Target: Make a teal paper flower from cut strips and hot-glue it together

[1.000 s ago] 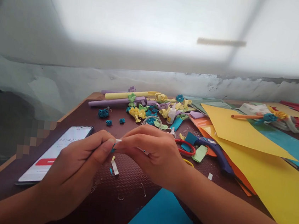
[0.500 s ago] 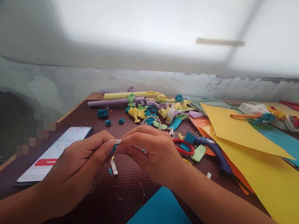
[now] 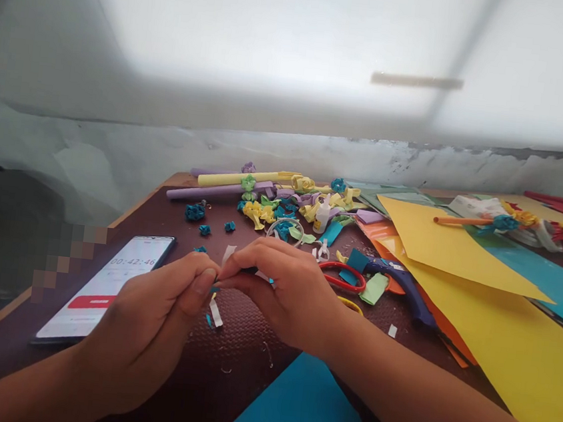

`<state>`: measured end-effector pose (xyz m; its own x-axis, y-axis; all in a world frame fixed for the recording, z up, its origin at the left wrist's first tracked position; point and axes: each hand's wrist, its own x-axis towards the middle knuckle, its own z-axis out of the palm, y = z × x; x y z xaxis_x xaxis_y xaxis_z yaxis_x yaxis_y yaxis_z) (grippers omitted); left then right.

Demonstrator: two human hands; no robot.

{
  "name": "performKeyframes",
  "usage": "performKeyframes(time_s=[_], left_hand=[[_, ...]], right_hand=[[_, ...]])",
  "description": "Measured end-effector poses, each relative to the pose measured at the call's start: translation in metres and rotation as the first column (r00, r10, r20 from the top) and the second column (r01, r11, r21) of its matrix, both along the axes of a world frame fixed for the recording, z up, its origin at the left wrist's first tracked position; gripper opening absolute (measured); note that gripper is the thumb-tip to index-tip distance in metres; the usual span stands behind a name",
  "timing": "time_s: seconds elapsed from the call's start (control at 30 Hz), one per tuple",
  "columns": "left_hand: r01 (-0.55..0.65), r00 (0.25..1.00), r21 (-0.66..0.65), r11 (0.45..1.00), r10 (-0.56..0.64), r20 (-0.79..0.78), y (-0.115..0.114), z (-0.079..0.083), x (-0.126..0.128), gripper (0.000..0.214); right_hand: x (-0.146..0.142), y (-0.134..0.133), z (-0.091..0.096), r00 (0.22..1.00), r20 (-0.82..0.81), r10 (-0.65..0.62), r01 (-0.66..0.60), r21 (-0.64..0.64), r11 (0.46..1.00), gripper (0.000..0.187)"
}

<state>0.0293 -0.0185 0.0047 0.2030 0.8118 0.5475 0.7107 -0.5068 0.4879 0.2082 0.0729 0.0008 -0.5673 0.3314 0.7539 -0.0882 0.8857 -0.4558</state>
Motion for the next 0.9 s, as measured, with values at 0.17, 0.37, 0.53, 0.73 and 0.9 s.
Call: performKeyframes(time_s=[0.17, 0.37, 0.53, 0.73, 0.9], left_hand=[[0.02, 0.987, -0.096, 0.995, -0.005, 0.163, -0.005, 0.006, 0.008, 0.031], [0.113, 0.937, -0.198, 0.974, -0.038, 0.348, -0.009, 0.006, 0.009, 0.034], [0.18, 0.863, -0.229, 0.957, -0.042, 0.503, -0.007, -0.003, 0.007, 0.034], [0.22, 0.829, -0.26, 0.94, -0.041, 0.557, -0.006, -0.005, 0.007, 0.035], [0.228, 0.822, -0.271, 0.935, -0.036, 0.568, -0.005, -0.005, 0.007, 0.034]], right_hand=[[-0.001, -0.002, 0.002, 1.0, -0.016, 0.006, -0.004, 0.1, 0.995, 0.004], [-0.002, -0.002, 0.003, 0.994, -0.1, 0.05, -0.03, 0.193, 0.981, 0.003], [-0.001, -0.002, 0.005, 0.991, -0.126, 0.04, -0.008, 0.247, 0.969, 0.005], [-0.001, 0.001, 0.005, 0.993, -0.114, 0.033, 0.001, 0.283, 0.959, 0.005], [-0.001, 0.003, 0.006, 0.992, -0.115, 0.044, -0.009, 0.292, 0.956, 0.008]])
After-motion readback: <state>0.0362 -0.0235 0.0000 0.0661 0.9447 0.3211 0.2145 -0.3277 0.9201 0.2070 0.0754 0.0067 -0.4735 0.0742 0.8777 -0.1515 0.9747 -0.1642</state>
